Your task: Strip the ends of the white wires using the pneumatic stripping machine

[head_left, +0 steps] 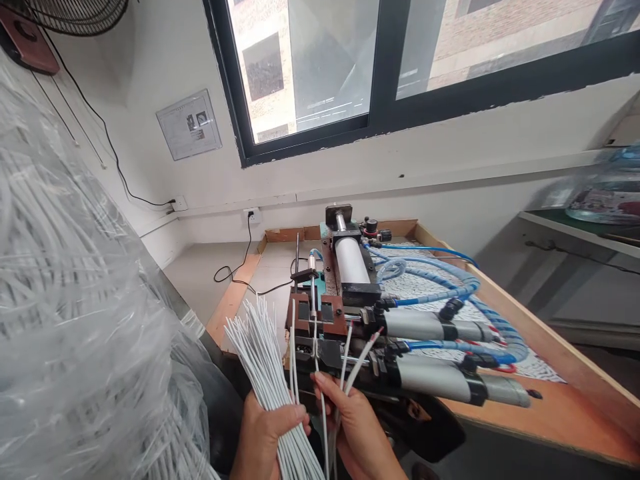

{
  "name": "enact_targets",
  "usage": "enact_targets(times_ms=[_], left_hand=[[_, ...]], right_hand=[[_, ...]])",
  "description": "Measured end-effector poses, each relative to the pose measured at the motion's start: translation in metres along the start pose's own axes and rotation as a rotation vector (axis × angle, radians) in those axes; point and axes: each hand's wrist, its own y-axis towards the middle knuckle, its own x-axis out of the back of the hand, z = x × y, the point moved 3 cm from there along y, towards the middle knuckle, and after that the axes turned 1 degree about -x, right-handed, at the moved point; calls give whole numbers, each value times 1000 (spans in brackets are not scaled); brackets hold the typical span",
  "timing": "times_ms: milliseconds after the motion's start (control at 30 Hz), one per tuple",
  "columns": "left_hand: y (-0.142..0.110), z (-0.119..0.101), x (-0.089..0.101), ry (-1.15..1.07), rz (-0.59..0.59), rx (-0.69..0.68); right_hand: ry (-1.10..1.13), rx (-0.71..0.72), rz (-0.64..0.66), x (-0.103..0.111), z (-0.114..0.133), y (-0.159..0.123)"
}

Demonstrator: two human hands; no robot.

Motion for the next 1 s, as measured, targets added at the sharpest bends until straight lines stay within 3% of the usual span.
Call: enact_targets(times_ms=[133,233,367,533,800,933,1000], left_hand=[[-1,1,-4,-20,131,-29],[1,6,-1,-19,138,-7],[1,8,5,-5,37,24],[-2,4,6,7,-59,32],[-6,3,4,-14,-71,56],[-9,-2,-6,-44,111,14],[-10,-4,-9,-66,206,-14]], right_hand=[[-42,-62,180,-9,-5,-4],[-118,28,105,-4,-6,-7],[-232,109,18,12,-12,-11],[-254,70,-35,25,-15,-14],[-182,-23,-33,14,-3,-13],[-262,-44,101,2,-5,-12],[-305,12,145,-1,-6,-12]])
